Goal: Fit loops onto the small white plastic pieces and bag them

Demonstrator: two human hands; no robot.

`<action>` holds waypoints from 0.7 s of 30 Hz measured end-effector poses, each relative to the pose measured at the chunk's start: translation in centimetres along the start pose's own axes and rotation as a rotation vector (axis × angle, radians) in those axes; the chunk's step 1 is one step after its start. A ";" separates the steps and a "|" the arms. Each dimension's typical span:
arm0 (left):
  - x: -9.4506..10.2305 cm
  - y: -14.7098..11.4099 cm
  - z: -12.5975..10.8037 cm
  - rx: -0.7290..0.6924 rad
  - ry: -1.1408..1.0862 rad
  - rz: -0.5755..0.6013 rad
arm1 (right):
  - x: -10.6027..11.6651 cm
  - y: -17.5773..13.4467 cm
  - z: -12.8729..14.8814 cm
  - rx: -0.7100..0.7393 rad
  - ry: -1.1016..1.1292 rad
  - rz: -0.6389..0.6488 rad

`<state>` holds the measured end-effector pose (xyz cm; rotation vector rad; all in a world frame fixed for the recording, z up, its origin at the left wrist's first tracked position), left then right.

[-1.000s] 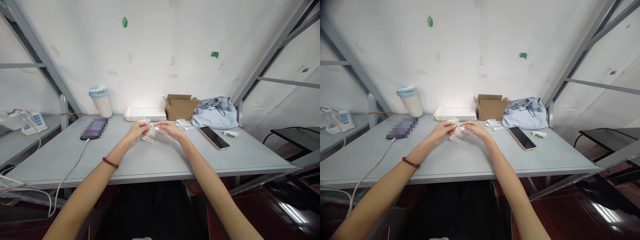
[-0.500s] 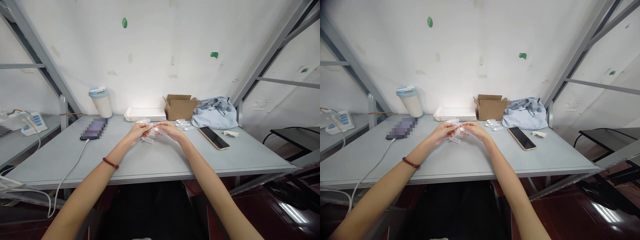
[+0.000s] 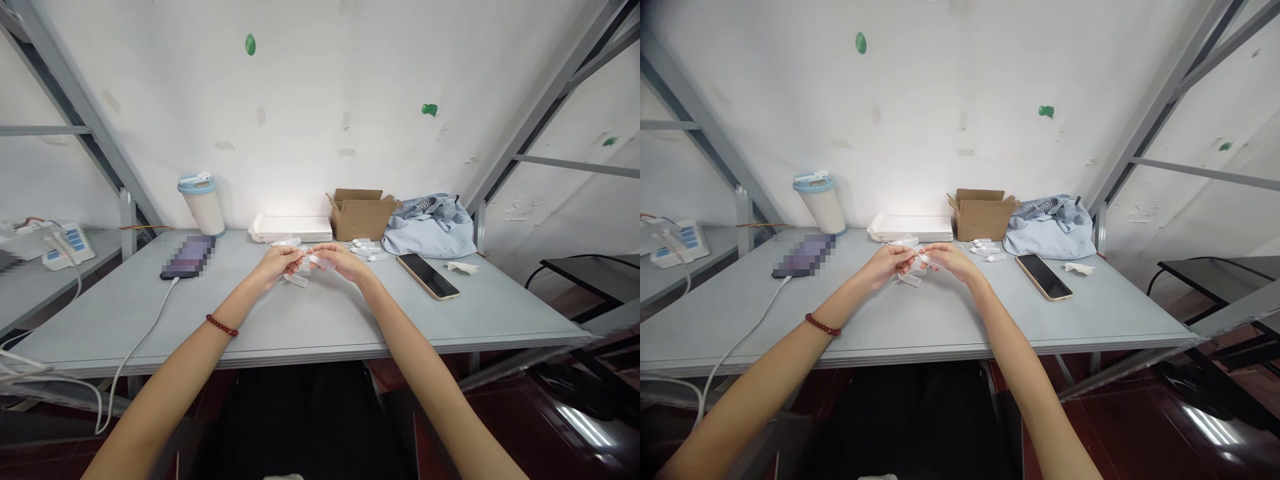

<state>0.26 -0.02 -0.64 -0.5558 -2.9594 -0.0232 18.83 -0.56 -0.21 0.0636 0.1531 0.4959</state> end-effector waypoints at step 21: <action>-0.4 -0.2 -0.3 0.011 0.005 -0.054 | -1.1 0.0 0.0 -0.062 0.085 -0.119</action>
Point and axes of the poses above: each hand's wrist, its own y-axis towards the middle knuckle, its own x-axis out of the back of the hand, z = x × y, the point moved 1 cm from there along y, towards the middle knuckle, and after that the axes turned 8 degrees about y, right-handed, at the moved point
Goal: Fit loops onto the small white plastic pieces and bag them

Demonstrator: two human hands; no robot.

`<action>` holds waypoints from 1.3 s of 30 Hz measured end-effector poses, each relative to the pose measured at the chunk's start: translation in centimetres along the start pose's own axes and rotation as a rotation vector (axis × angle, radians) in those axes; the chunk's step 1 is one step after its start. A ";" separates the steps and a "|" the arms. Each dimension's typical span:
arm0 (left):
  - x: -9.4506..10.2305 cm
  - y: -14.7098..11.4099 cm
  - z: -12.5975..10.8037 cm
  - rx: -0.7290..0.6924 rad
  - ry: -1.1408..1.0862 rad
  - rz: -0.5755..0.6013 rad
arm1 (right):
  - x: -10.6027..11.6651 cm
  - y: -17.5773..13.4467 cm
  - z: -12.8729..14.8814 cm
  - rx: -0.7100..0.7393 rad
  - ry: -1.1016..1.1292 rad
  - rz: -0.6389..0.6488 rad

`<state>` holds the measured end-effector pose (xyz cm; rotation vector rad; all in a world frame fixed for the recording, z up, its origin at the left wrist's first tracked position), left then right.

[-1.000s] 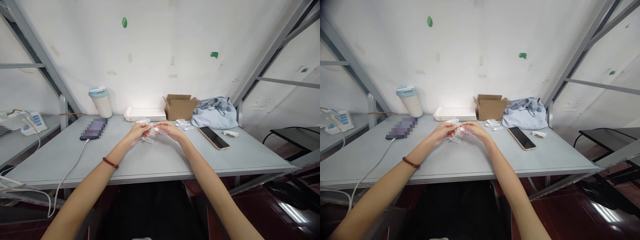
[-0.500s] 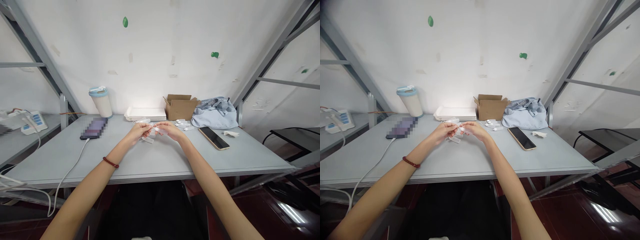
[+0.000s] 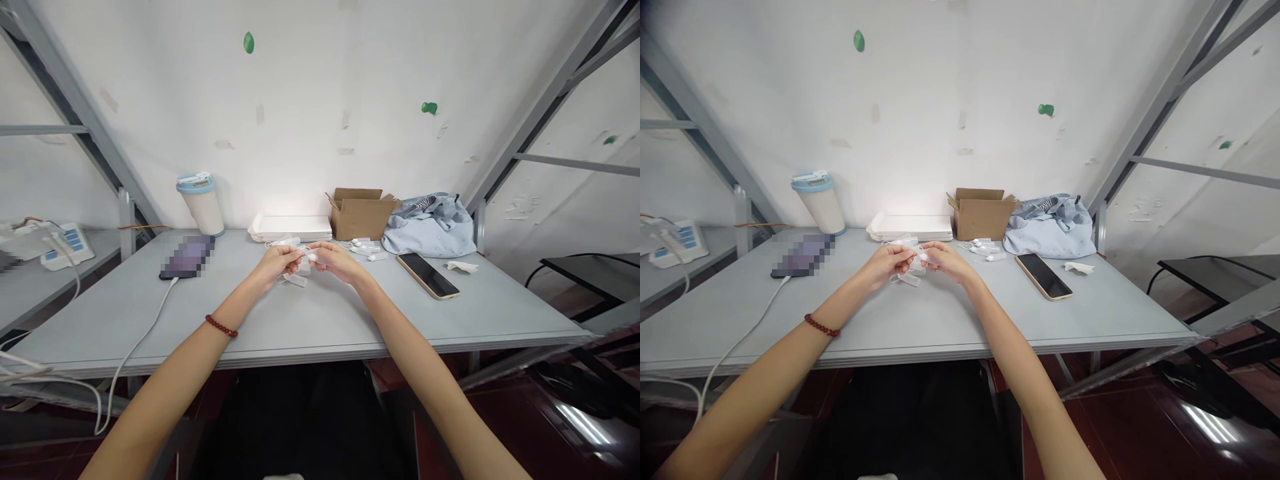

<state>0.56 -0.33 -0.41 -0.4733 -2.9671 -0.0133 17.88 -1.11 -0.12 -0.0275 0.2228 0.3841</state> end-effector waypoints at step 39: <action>0.9 0.1 -0.5 -0.062 0.209 -0.136 | 1.8 0.3 0.4 0.154 -0.171 -0.110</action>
Point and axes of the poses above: each hand's wrist, its own y-axis towards the middle knuckle, its own x-axis out of the back of the hand, z = x × y, the point moved 1 cm from there along y, towards the middle knuckle, and after that the axes turned 8 degrees about y, right-handed, at the moved point
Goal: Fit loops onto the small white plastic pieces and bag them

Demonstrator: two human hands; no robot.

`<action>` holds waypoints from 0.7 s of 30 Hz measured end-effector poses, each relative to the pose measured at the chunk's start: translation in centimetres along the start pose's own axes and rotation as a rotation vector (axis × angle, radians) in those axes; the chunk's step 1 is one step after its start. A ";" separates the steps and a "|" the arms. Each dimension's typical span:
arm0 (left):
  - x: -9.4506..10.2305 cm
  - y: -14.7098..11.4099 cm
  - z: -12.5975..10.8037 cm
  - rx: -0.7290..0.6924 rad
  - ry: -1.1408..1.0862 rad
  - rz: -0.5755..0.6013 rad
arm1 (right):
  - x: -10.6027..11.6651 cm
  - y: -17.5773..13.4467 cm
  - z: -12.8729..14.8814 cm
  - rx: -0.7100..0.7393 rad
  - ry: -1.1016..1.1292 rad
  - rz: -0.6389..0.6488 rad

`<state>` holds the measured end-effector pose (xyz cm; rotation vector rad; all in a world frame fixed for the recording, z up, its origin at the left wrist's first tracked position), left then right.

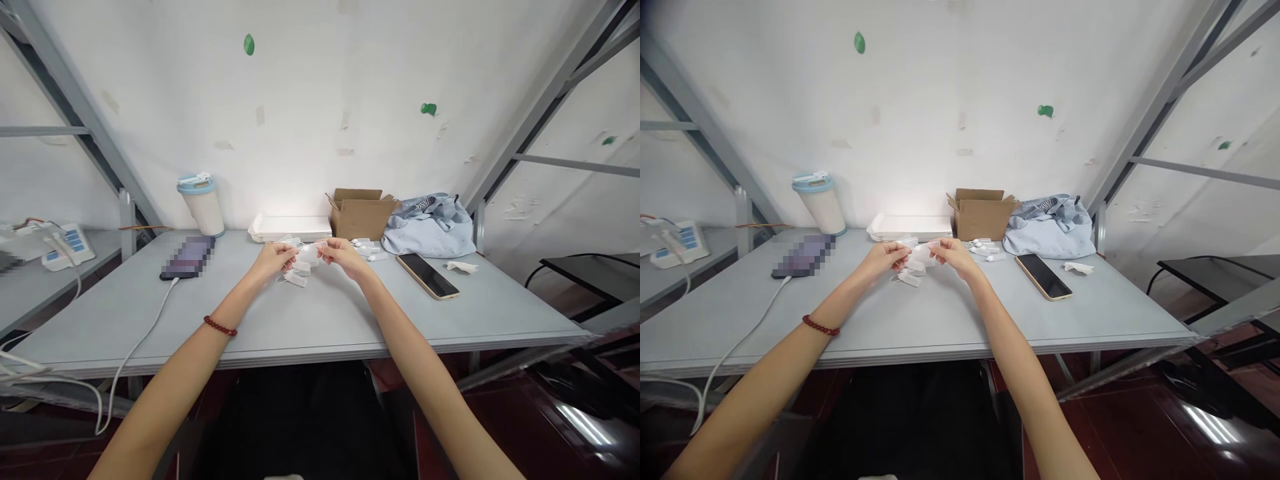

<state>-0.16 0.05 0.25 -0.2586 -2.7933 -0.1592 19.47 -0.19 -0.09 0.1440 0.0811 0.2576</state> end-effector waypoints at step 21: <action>-1.0 -0.2 0.5 0.007 -0.004 -0.003 | 0.1 0.0 -0.8 0.002 -0.008 0.028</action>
Point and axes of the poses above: each hand's wrist, its own y-axis towards the middle knuckle, its own x-axis out of the back of the hand, z = x × y, the point moved 1 cm from there along y, towards the middle knuckle, and after that the axes turned 8 degrees about y, right-handed, at the moved point
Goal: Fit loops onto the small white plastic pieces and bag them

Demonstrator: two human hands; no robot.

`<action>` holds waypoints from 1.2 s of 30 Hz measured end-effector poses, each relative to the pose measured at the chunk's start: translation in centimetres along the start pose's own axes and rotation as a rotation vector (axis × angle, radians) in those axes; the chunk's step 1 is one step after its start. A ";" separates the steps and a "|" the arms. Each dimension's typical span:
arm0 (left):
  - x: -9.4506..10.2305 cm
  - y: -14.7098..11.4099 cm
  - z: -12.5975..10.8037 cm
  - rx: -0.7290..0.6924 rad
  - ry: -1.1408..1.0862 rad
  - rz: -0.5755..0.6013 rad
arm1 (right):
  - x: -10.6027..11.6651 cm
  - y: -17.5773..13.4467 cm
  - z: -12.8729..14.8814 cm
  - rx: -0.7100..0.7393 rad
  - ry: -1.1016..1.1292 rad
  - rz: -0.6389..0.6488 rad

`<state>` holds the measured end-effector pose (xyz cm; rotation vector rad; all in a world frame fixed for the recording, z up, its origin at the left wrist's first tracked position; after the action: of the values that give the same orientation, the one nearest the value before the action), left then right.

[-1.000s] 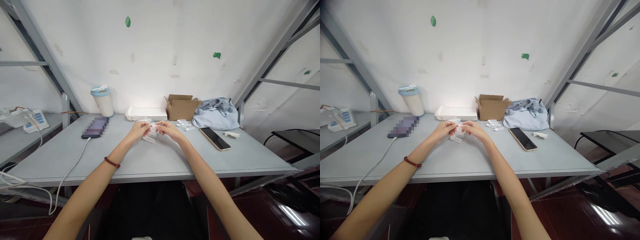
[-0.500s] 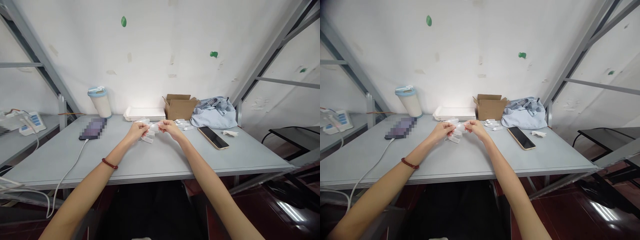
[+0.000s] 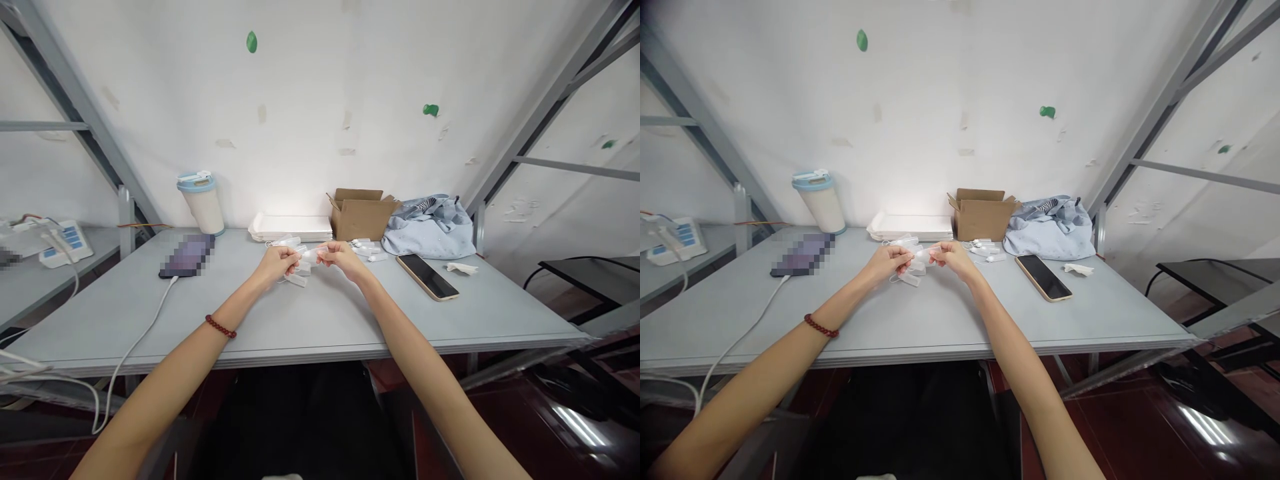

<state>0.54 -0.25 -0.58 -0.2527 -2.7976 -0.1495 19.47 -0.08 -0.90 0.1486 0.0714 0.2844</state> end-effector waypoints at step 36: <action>0.9 0.5 0.0 -0.035 -0.033 0.057 | 0.2 0.2 0.5 0.088 -0.088 0.010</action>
<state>-0.20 0.41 -0.25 -0.3455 -2.8192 -0.1824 19.68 0.12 -0.35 0.2487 -0.0043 0.2848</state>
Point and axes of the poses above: each hand's wrist, its own y-axis towards the middle knuckle, its own x-axis out of the back of the hand, z = x × y, the point moved 1 cm from there along y, towards the middle knuckle, and after that the axes turned 8 degrees about y, right-handed, at the moved point
